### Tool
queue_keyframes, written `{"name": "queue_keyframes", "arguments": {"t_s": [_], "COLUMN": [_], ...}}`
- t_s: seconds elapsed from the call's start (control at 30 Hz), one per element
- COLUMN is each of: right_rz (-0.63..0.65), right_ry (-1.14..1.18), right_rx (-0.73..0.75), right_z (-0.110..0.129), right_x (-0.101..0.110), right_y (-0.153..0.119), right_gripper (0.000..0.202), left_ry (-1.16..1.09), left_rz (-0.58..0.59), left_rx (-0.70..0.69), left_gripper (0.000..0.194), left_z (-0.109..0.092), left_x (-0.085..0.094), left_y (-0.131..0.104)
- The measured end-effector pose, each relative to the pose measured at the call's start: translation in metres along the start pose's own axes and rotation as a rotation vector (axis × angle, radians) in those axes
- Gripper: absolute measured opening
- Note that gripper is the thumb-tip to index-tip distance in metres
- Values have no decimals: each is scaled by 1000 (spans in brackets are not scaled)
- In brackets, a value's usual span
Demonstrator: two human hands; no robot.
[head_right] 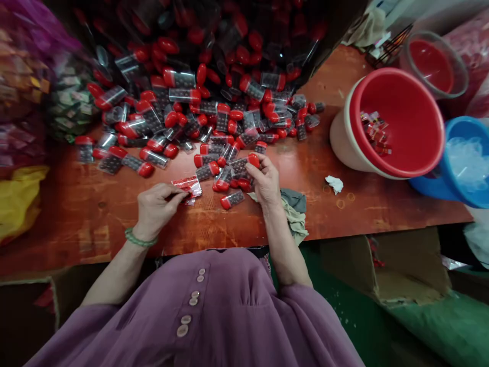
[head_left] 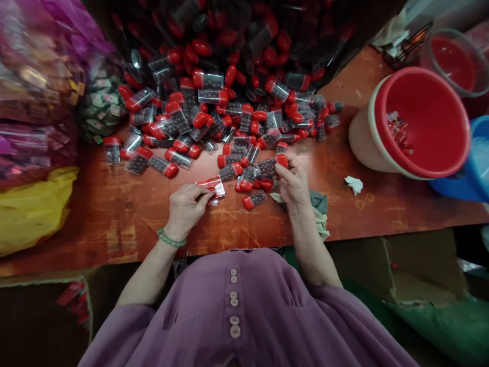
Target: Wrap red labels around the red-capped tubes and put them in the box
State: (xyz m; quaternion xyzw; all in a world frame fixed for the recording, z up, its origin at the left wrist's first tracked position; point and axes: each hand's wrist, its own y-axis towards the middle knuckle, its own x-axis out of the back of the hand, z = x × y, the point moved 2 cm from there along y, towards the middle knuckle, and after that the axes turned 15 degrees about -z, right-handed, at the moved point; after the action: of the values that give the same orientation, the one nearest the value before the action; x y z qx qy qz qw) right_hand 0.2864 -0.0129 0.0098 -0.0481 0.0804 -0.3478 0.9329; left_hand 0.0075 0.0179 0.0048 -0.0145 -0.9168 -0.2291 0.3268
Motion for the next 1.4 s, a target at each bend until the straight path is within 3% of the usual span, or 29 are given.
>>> {"name": "queue_keyframes", "arguments": {"t_s": [0.17,0.37,0.5,0.6,0.73,0.9,1.13,1.23,1.4], "right_rz": [20,173,361,426,411,400,586,670,789], "right_ry": [191,122,136,75,-37,-220,-393,-494,-587], "right_rx": [-136,-228,-354,-385,-241,65,422,477,448], "right_z": [7,3,-2,-2,6,17,21,20,20], "right_x": [0,-14,-24,-28,-29,-34,-44,-44,-42], "right_y": [-16,-52,-77,-88,-94,-99,-100,-98,-96], "right_gripper": [31,28,32,40,44,26,24,24,26], "left_ry": [-219,-346,-393,-471,-575,-682,-726,-731,-732], "left_rz": [-80,-116,-97,-20,68,162,241,244,248], "left_rx": [143,67,61,161,362,524,652,654,604], "left_gripper": [7,1,4,5,7,10,13,13,11], "left_z": [-13,-32,-36,-32,-24,-18,-12,-10,-7], "left_x": [7,15,18,18,18,16,14,13,8], "left_y": [-1,-11,-18,-23,-29,-33,-38,-39,-41]}}
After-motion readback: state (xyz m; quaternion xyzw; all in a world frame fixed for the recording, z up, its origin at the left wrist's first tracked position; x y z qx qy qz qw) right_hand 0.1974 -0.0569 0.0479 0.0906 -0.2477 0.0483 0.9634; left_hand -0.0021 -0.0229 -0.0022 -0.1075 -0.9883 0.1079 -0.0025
